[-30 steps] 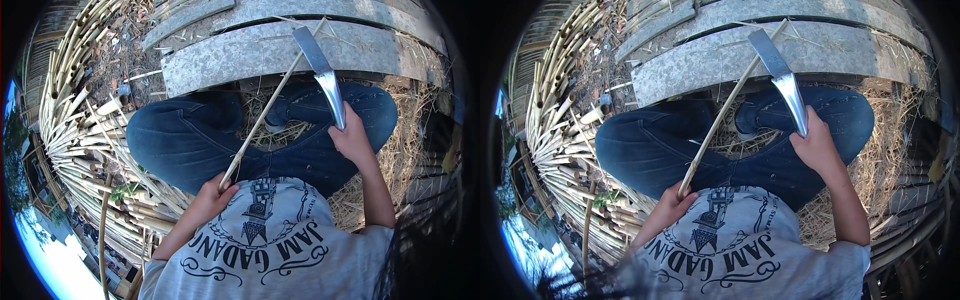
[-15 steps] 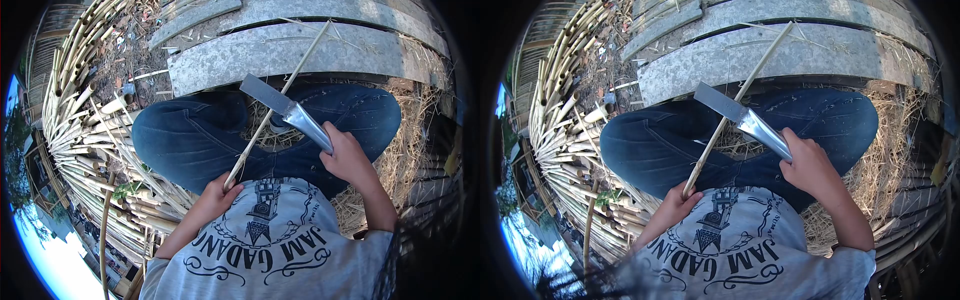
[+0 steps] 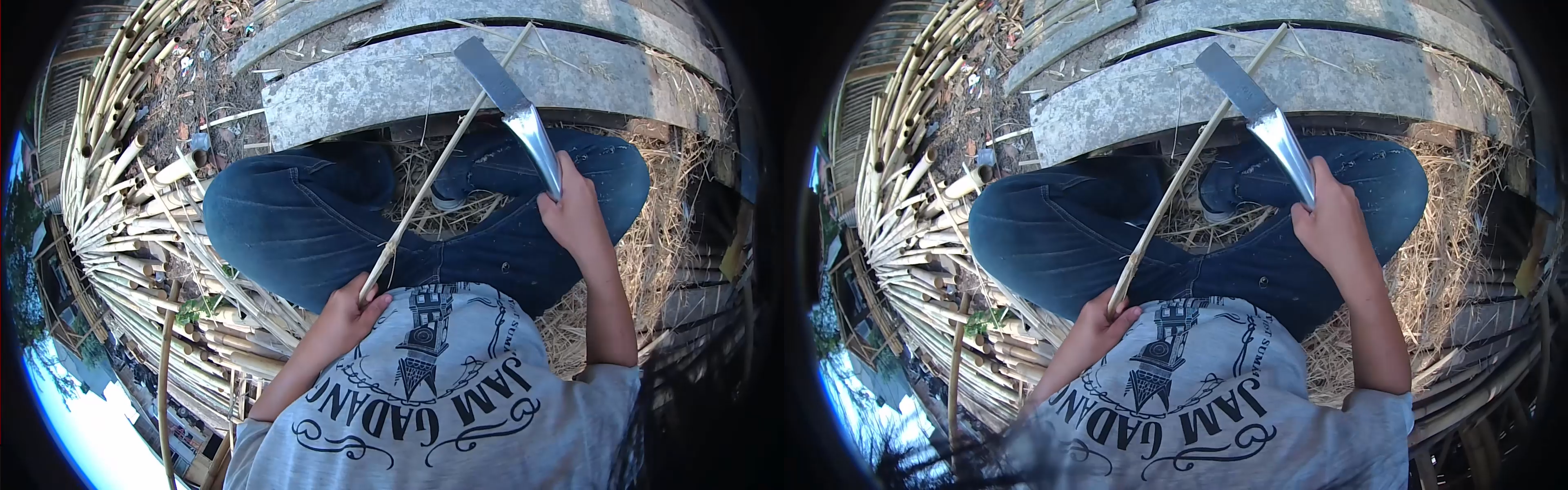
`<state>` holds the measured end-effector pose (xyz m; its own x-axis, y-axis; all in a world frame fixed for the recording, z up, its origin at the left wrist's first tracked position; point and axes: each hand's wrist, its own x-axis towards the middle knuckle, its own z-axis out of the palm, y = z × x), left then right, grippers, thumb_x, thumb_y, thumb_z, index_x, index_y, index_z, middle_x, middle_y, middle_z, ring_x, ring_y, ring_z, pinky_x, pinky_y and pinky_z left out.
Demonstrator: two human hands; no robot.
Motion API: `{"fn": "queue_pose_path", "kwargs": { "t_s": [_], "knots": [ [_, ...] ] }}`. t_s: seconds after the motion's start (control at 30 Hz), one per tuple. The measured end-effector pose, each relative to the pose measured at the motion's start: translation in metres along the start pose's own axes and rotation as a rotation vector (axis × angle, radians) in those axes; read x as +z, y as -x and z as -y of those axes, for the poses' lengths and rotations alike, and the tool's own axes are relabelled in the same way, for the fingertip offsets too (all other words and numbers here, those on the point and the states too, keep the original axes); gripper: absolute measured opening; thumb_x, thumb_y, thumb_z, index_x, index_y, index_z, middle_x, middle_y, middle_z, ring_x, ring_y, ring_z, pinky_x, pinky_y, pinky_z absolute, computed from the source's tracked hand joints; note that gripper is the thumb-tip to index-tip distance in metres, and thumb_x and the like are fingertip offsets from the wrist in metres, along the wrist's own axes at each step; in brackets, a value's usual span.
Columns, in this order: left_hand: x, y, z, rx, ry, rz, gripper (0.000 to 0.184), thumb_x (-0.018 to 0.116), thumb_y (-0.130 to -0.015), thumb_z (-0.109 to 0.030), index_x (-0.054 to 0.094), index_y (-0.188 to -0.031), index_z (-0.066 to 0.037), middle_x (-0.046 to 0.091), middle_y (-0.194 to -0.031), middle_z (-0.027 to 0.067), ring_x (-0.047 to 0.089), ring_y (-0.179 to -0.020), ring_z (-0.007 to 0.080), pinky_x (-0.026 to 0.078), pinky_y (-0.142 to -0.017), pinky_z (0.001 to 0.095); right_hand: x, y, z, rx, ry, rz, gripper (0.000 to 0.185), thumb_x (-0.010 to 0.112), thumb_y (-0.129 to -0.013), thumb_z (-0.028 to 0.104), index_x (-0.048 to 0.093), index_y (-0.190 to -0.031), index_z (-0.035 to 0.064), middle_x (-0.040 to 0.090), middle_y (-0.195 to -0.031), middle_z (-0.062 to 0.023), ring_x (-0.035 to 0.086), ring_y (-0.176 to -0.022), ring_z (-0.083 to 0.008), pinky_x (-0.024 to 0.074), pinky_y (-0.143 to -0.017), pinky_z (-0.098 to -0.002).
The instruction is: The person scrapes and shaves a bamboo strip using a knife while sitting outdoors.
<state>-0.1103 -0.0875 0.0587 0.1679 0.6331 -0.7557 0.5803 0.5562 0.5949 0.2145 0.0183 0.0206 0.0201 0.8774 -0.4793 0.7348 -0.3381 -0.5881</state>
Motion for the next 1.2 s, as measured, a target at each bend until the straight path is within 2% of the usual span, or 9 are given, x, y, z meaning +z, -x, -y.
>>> {"fn": "queue_pose_path", "kwargs": {
  "t_s": [0.13, 0.33, 0.4, 0.47, 0.67, 0.8, 0.87, 1.03, 1.2],
  "knots": [
    [-0.005, 0.001, 0.003, 0.045, 0.011, 0.01, 0.028, 0.067, -0.093, -0.016, 0.046, -0.082, -0.001, 0.042, -0.062, 0.0086, 0.037, -0.057, 0.0154, 0.037, -0.053, 0.0323, 0.013, 0.026, 0.017, -0.039, 0.109, 0.14, 0.042, 0.067, -0.077, 0.004, 0.044, -0.112, -0.0015, 0.065, -0.082, -0.0297, 0.064, -0.083, -0.0493, 0.0519, -0.074, -0.0534],
    [0.0, -0.002, -0.003, 0.003, -0.01, 0.008, 0.027, 0.066, -0.093, -0.016, 0.047, -0.083, 0.0, 0.043, -0.063, 0.009, 0.039, -0.057, 0.0155, 0.039, -0.053, 0.0327, -0.004, 0.009, 0.002, -0.028, 0.059, 0.065, 0.033, 0.06, -0.078, 0.003, 0.048, -0.108, -0.0024, 0.063, -0.083, -0.0308, 0.063, -0.083, -0.0488, 0.0503, -0.074, -0.0523],
    [0.0, -0.001, -0.006, -0.006, -0.02, 0.002, 0.026, 0.066, -0.093, -0.016, 0.048, -0.084, 0.001, 0.043, -0.063, 0.0082, 0.04, -0.057, 0.0151, 0.039, -0.053, 0.0324, -0.002, -0.002, 0.001, 0.077, 0.001, 0.006, 0.035, 0.06, -0.078, 0.002, 0.048, -0.11, -0.0024, 0.063, -0.085, -0.0318, 0.062, -0.085, -0.0493, 0.05, -0.075, -0.0529],
    [-0.001, -0.001, -0.004, 0.004, -0.003, -0.001, 0.026, 0.066, -0.093, -0.016, 0.048, -0.084, 0.001, 0.043, -0.063, 0.0076, 0.039, -0.058, 0.0149, 0.039, -0.053, 0.0321, 0.013, 0.001, -0.002, -0.031, -0.027, -0.015, 0.037, 0.061, -0.078, 0.003, 0.048, -0.112, -0.0027, 0.063, -0.086, -0.0333, 0.062, -0.086, -0.0506, 0.05, -0.075, -0.0534],
    [-0.003, -0.002, -0.004, 0.022, 0.002, 0.021, 0.027, 0.067, -0.093, -0.015, 0.046, -0.082, -0.001, 0.04, -0.063, 0.0019, 0.036, -0.059, 0.0113, 0.036, -0.053, 0.0292, -0.003, 0.0, -0.005, -0.045, 0.008, 0.112, 0.039, 0.062, -0.076, 0.002, 0.047, -0.112, -0.0027, 0.063, -0.081, -0.032, 0.063, -0.085, -0.049, 0.05, -0.074, -0.0532],
    [-0.001, -0.003, -0.007, -0.024, 0.059, 0.011, 0.029, 0.068, -0.092, -0.013, 0.044, -0.078, -0.005, 0.037, -0.064, -0.0026, 0.033, -0.061, 0.0075, 0.033, -0.053, 0.0266, 0.013, -0.007, -0.009, -0.049, -0.029, -0.007, 0.032, 0.062, -0.077, 0.003, 0.047, -0.104, -0.0013, 0.063, -0.081, -0.0299, 0.062, -0.085, -0.0494, 0.0492, -0.072, -0.0534],
    [-0.003, -0.001, -0.006, -0.045, 0.049, 0.002, 0.03, 0.068, -0.092, -0.013, 0.043, -0.077, -0.006, 0.037, -0.064, -0.0036, 0.033, -0.061, 0.0066, 0.033, -0.053, 0.0257, 0.021, 0.012, 0.002, -0.084, 0.034, 0.166, 0.032, 0.064, -0.076, 0.004, 0.048, -0.103, -0.0006, 0.064, -0.083, -0.0282, 0.063, -0.085, -0.0479, 0.0501, -0.073, -0.0538],
    [0.0, -0.004, -0.01, -0.033, 0.052, -0.003, 0.031, 0.068, -0.092, -0.014, 0.042, -0.076, -0.007, 0.037, -0.064, -0.0039, 0.033, -0.061, 0.0064, 0.033, -0.053, 0.0256, 0.012, 0.001, 0.0, -0.079, 0.053, 0.085, 0.035, 0.063, -0.077, 0.003, 0.05, -0.109, 0.0021, 0.065, -0.083, -0.0276, 0.063, -0.083, -0.0475, 0.0513, -0.071, -0.0521],
    [-0.003, 0.002, -0.003, -0.039, 0.046, -0.005, 0.032, 0.069, -0.092, -0.014, 0.042, -0.075, -0.006, 0.037, -0.064, -0.0038, 0.033, -0.061, 0.0069, 0.033, -0.053, 0.0261, 0.038, 0.009, 0.006, -0.03, 0.077, 0.049, 0.039, 0.065, -0.078, 0.004, 0.046, -0.111, -0.0031, 0.064, -0.081, -0.0312, 0.064, -0.082, -0.0481, 0.0527, -0.073, -0.0534]
  ]
}}
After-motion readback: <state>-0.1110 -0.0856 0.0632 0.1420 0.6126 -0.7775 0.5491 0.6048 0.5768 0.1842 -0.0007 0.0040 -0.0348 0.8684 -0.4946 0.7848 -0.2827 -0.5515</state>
